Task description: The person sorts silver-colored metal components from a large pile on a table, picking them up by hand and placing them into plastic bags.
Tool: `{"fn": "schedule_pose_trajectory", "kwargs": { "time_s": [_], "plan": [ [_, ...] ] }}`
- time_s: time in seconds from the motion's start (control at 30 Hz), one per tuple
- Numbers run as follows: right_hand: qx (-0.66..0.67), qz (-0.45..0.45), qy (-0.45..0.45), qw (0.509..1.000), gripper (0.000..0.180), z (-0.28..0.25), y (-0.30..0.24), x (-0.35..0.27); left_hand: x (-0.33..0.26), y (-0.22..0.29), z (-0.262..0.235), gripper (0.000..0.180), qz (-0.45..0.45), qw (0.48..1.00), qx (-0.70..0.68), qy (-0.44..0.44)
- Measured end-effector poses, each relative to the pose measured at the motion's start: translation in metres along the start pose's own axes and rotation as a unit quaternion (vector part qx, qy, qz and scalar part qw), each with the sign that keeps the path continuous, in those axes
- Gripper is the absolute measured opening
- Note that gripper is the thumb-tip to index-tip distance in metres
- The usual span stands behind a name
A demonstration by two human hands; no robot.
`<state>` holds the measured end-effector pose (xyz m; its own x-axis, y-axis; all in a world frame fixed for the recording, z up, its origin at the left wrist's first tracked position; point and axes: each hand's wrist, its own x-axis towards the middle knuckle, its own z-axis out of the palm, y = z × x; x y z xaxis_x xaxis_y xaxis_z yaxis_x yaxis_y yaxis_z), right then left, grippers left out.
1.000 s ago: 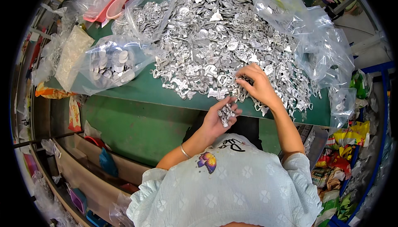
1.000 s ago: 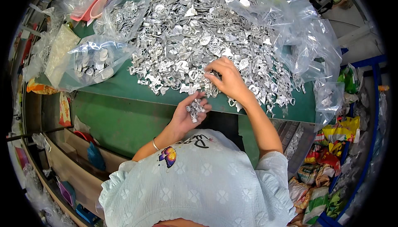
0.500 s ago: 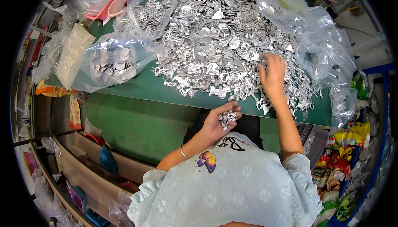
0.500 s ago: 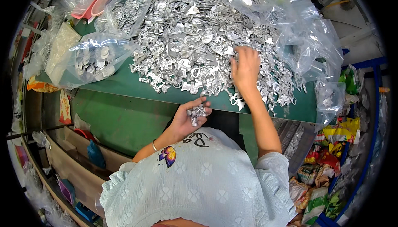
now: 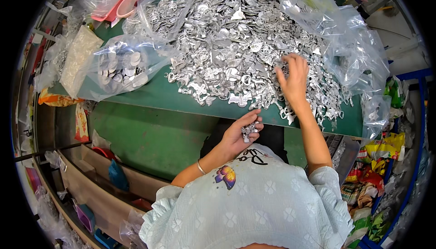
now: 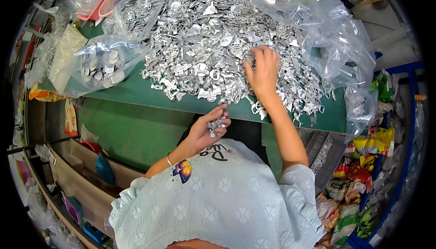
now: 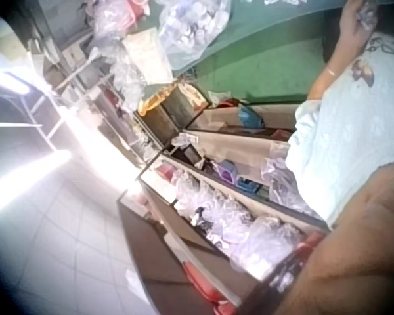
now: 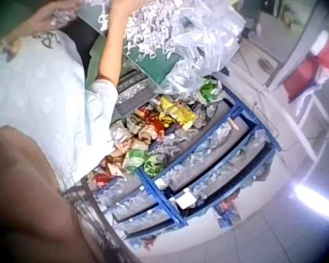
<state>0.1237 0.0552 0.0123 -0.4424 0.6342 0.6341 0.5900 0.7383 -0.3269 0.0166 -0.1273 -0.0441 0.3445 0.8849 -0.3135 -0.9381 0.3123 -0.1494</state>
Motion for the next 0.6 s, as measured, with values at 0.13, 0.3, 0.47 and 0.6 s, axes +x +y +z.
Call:
{"fn": "schedule_pose_trajectory", "kwargs": {
  "time_s": [0.13,0.3,0.47,0.6],
  "plan": [
    [-0.002,-0.089,-0.194,0.977,0.015,-0.003,-0.020,-0.017,0.004,0.004,-0.007,0.031,-0.046,0.993,-0.052,-0.097],
    [-0.026,-0.087,-0.224,0.970,0.015,0.001,-0.008,-0.018,-0.004,-0.002,0.025,0.035,0.041,0.997,0.036,0.057],
    [-0.062,0.011,-0.033,0.997,0.012,-0.007,0.000,-0.011,-0.005,-0.001,0.020,0.037,0.051,0.997,0.047,0.040],
    [-0.021,-0.072,-0.152,0.985,0.012,-0.010,-0.025,-0.015,-0.004,-0.003,0.021,0.038,0.061,0.996,0.045,0.047]
  ]
}}
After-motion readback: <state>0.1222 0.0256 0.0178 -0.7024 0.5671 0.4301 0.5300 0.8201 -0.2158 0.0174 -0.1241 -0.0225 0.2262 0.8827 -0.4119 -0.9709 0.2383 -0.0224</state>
